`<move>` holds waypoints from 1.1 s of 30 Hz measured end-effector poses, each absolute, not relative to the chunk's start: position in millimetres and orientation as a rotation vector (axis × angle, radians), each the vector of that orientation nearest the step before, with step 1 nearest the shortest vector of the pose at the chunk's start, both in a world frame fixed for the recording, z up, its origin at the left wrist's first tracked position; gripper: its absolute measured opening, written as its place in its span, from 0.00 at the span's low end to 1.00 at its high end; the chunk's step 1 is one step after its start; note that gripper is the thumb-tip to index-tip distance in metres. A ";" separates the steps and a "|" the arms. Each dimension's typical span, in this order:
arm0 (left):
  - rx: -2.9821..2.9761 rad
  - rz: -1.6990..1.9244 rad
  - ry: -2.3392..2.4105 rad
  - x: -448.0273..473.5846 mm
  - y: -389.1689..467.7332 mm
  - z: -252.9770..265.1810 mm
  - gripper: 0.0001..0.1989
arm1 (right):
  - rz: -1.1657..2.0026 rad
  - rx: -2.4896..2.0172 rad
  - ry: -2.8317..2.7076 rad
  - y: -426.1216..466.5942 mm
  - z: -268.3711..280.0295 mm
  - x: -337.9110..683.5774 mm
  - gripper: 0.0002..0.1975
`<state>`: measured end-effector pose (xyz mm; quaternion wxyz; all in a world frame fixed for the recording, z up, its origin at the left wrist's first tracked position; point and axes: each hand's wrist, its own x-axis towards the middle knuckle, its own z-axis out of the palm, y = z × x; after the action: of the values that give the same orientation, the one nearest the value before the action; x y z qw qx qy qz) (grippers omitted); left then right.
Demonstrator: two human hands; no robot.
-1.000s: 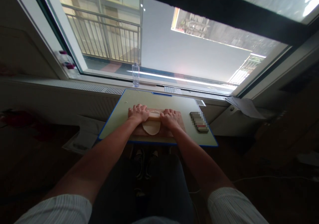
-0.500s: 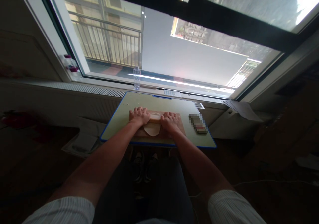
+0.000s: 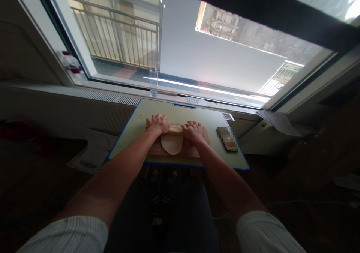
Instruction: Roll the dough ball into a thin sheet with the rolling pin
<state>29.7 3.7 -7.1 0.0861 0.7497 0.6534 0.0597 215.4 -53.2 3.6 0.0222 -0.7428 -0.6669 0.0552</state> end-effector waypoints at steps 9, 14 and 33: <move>2.221 0.157 1.955 33.8 23.6 -5.4 0.27 | 0.268 -2.327 -1.817 -24.3 -0.7 221.2 0.27; 2.248 0.231 1.957 36.0 35.9 -6.8 0.27 | 0.244 -2.301 -1.815 -11.6 -2.0 223.9 0.29; 2.244 0.290 1.985 42.7 61.6 -9.9 0.27 | 0.257 -2.277 -1.807 19.4 -11.9 233.7 0.32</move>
<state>42.7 61.6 -9.9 0.0657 0.7438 0.6582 0.0961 233.7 19.4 -11.9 0.1112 -0.7754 -0.6154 0.0873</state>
